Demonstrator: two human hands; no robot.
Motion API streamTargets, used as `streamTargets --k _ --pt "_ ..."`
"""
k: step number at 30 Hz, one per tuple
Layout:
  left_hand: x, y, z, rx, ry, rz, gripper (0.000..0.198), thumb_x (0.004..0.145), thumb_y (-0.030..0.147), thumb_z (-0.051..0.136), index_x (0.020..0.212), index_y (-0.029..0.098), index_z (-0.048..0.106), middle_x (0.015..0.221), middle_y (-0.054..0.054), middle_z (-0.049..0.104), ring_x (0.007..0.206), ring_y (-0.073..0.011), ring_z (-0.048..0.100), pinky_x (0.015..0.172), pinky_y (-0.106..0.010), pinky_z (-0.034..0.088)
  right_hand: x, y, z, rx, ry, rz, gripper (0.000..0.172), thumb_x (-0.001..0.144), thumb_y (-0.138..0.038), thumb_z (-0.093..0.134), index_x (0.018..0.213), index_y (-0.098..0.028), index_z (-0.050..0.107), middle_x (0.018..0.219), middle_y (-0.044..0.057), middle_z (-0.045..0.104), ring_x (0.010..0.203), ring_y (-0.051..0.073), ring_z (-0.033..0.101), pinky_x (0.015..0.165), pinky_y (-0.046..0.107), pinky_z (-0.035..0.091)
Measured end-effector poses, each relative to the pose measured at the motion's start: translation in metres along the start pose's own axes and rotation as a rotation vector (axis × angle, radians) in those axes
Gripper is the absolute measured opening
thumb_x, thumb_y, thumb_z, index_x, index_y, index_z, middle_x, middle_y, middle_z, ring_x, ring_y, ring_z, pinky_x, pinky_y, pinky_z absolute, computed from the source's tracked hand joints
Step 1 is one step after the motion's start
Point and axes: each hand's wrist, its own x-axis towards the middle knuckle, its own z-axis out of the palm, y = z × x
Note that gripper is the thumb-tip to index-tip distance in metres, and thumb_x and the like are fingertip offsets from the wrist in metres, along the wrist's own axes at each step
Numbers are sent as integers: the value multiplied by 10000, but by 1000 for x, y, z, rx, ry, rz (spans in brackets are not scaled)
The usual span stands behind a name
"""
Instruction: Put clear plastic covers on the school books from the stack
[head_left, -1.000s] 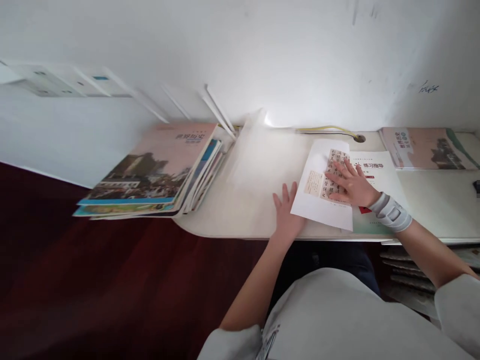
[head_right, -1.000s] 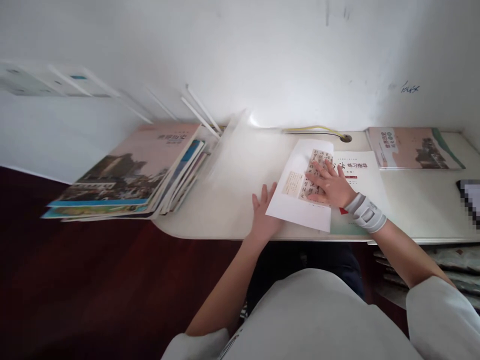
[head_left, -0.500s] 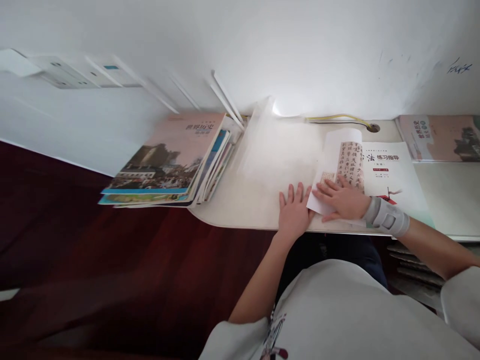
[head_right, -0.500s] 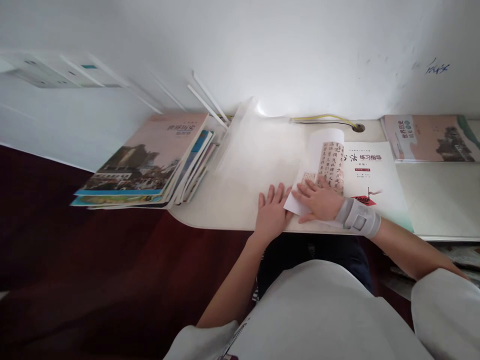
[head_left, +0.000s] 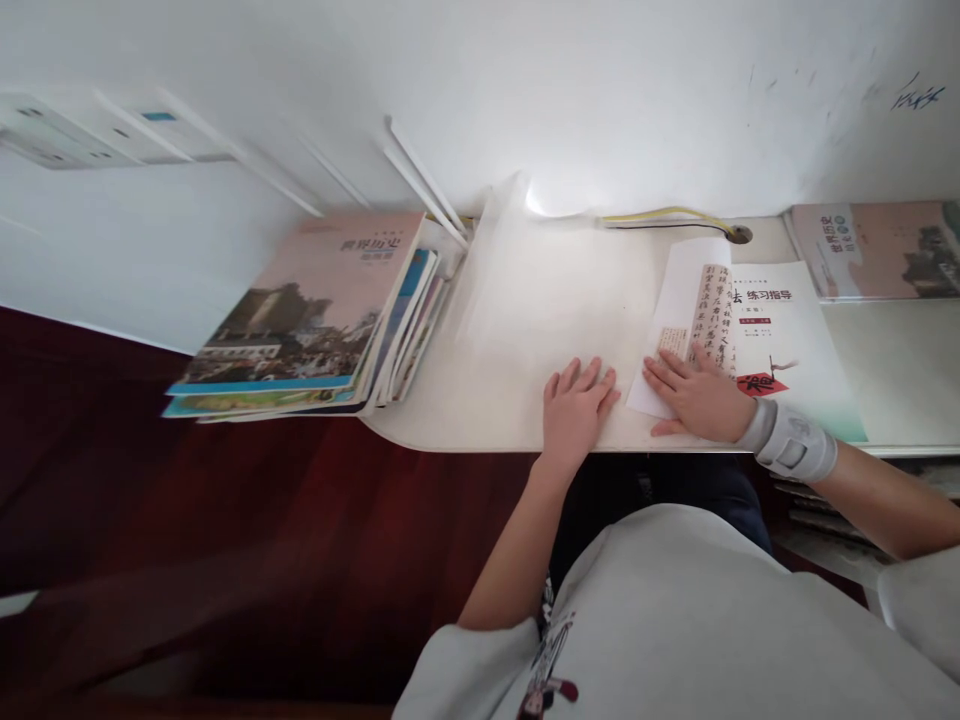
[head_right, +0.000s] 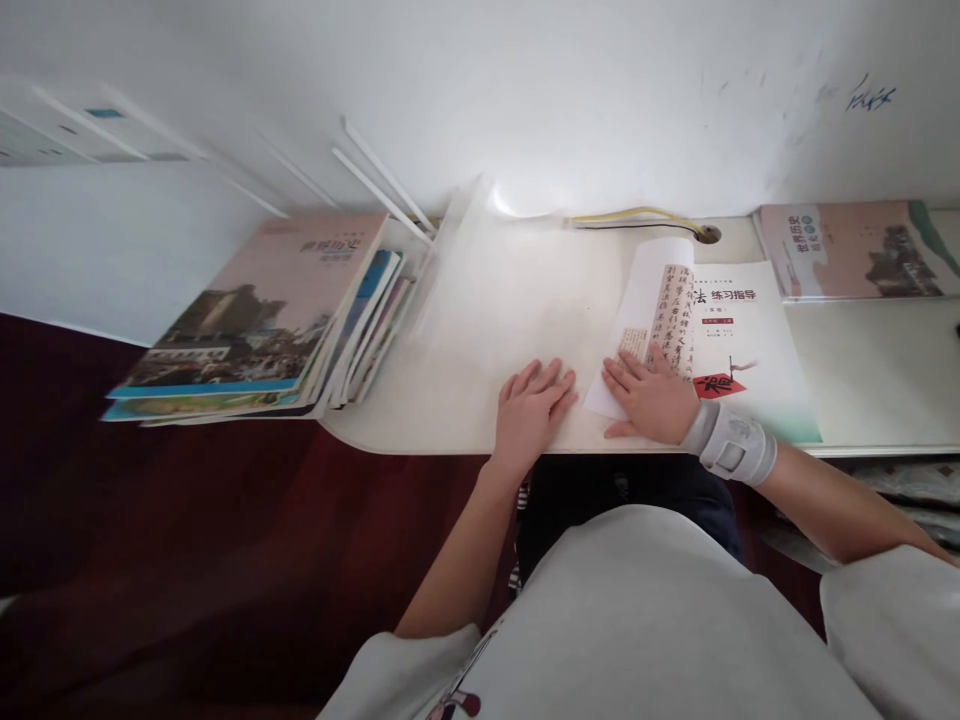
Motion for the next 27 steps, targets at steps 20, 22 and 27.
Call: streamTargets --k 20,22,27 --pt "9 8 -5 -29 38 26 183 914 232 451 897 204 630 1026 -55 668 933 -213 581 817 -355 434 6 -18 2 -20 -57 44 843 816 -691 386 1418 -103 337 1456 258 299 1330 391 318 1025 645 207" --pt "10 9 -5 29 26 33 193 922 242 433 895 190 617 989 -78 641 925 -227 569 804 -364 428 6 -19 3 -27 -58 57 861 810 -706 373 1416 -96 340 1456 262 296 1330 396 315 1020 649 210" --pt "13 9 -1 102 1 71 206 931 212 389 908 146 583 988 -117 593 941 -253 533 784 -378 420 7 -18 5 -38 -44 91 881 805 -726 336 1408 -83 353 1452 272 295 1320 414 320 997 669 235"
